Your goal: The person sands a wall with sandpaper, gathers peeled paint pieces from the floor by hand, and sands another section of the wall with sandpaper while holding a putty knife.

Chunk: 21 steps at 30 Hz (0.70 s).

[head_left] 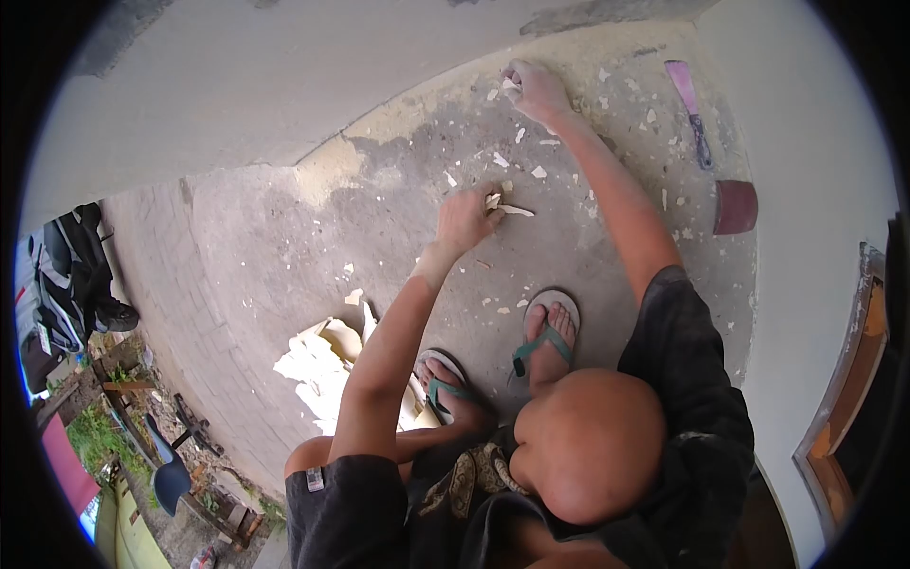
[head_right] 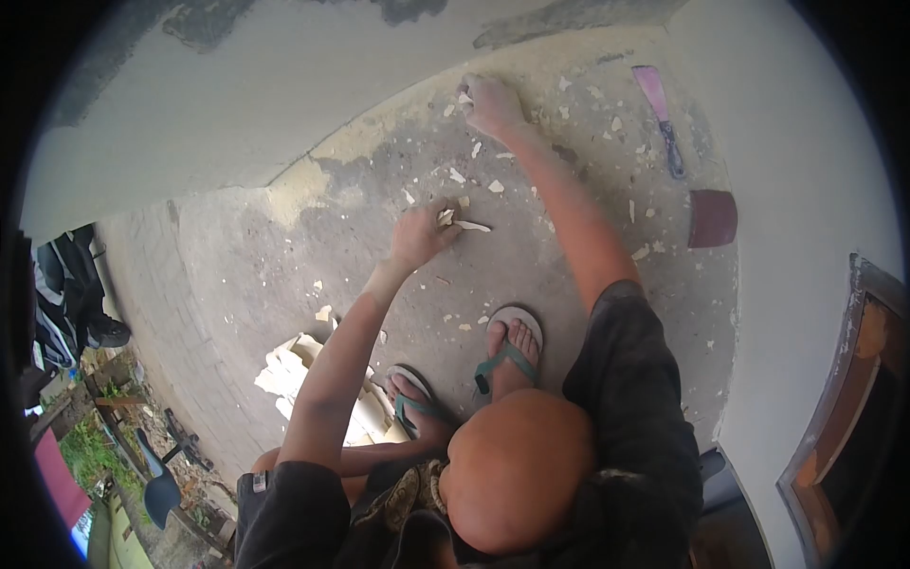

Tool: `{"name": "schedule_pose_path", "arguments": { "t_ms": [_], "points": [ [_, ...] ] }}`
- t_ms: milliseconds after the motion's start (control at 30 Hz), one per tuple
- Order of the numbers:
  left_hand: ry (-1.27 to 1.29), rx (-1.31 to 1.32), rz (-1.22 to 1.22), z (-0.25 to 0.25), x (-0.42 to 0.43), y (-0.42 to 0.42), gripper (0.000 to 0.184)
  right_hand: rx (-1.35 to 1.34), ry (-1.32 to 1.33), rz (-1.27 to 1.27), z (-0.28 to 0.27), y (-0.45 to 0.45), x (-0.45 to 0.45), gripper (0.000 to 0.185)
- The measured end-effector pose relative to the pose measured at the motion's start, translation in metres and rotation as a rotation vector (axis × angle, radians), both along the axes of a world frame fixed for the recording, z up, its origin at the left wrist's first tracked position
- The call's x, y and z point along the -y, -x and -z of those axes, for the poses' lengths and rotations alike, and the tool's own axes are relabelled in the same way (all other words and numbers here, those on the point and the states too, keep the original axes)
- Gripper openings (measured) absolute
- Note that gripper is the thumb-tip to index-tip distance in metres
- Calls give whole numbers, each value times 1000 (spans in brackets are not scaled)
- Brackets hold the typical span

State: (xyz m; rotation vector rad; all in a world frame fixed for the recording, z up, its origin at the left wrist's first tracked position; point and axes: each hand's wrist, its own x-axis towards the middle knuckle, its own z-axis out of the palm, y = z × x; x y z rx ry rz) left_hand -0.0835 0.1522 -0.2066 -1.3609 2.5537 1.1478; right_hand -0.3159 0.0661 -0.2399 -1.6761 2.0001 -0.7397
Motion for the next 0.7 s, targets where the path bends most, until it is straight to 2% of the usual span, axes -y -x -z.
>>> {"name": "schedule_pose_path", "arguments": {
  "t_ms": [133, 233, 300, 333, 467, 533, 600, 700],
  "points": [
    [-14, -42, 45, 24, 1, -10, 24, 92, 3, 54, -5, -3, -5, 16],
    [-534, -308, -39, 41, -1, -28, 21, 231, -15, 98, -1, -3, -9, 14],
    [-815, -466, -253, 28, -7, -37, 17, 296, 49, 104, -7, -9, -18, 13],
    [-949, -545, -368, 21, -9, -43, 17, 421, 49, 101, -11, -14, -25, 13],
    [-1103, -782, -481, 5, -11, -51, 12, 920, -45, 50, -46, -57, -84, 16],
    [-1154, -875, -478, 14, -13, -51, 8, 916, -101, -18, -57, -81, -119, 14],
    [-1184, -926, -504, 19, -18, -43, 11, 1029, -92, 0, -70, -97, -146, 13],
    [-1245, -931, -618, 13, -33, -27, 22, 815, -77, 18, -74, -100, -164, 12]
  ]
}}
